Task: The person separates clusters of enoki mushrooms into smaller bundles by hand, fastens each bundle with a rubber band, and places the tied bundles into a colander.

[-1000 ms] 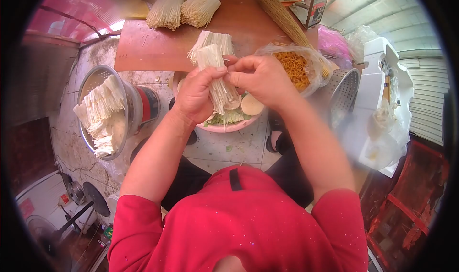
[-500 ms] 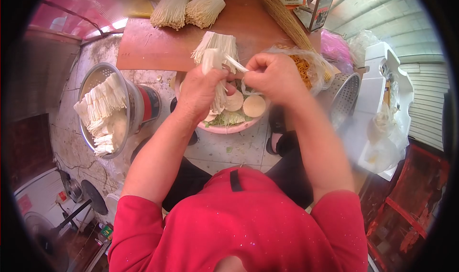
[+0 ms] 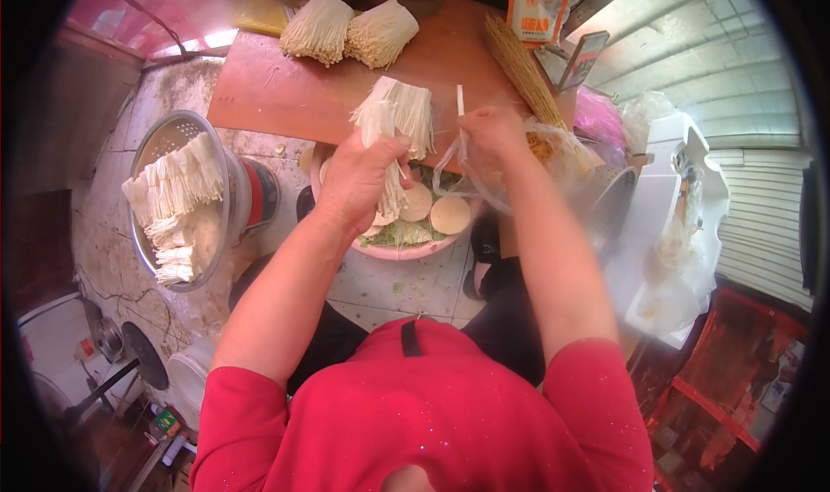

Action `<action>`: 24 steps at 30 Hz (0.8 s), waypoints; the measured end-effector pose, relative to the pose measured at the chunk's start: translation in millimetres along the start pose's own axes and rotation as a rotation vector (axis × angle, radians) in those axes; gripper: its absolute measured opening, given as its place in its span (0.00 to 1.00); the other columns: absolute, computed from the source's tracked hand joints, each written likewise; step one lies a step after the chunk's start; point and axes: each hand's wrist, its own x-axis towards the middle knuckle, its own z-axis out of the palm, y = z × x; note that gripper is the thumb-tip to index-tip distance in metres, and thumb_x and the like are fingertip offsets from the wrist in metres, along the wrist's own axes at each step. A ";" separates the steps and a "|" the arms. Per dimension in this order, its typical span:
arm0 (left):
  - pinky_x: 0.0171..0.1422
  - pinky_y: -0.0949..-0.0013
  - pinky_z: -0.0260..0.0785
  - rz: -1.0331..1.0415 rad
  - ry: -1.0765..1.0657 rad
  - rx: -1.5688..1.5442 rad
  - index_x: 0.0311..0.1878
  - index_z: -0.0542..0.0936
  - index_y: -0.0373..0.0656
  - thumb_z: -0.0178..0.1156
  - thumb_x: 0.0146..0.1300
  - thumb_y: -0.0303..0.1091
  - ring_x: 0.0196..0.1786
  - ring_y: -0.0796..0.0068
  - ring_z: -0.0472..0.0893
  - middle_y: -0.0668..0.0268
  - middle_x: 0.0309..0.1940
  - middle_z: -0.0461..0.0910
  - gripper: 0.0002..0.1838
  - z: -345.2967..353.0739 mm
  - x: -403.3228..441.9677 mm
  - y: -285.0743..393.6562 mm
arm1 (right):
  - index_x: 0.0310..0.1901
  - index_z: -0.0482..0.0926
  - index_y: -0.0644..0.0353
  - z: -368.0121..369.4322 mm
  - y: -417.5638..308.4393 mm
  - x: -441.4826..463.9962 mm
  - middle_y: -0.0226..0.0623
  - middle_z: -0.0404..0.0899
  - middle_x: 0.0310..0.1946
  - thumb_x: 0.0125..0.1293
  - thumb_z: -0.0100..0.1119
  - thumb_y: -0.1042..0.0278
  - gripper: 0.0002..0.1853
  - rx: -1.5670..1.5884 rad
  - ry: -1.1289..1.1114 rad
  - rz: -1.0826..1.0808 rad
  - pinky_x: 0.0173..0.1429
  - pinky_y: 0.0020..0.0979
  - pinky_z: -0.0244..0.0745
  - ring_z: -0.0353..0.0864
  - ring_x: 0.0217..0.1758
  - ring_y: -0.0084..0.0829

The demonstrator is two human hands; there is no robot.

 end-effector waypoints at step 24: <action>0.24 0.72 0.65 0.014 -0.085 0.011 0.43 0.71 0.41 0.60 0.65 0.34 0.20 0.78 0.69 0.69 0.25 0.69 0.10 13.7 -6.7 -0.7 | 0.31 0.87 0.49 -49.7 66.6 -28.8 0.41 0.85 0.32 0.51 0.63 0.59 0.08 -0.444 0.117 0.129 0.48 0.38 0.78 0.85 0.38 0.40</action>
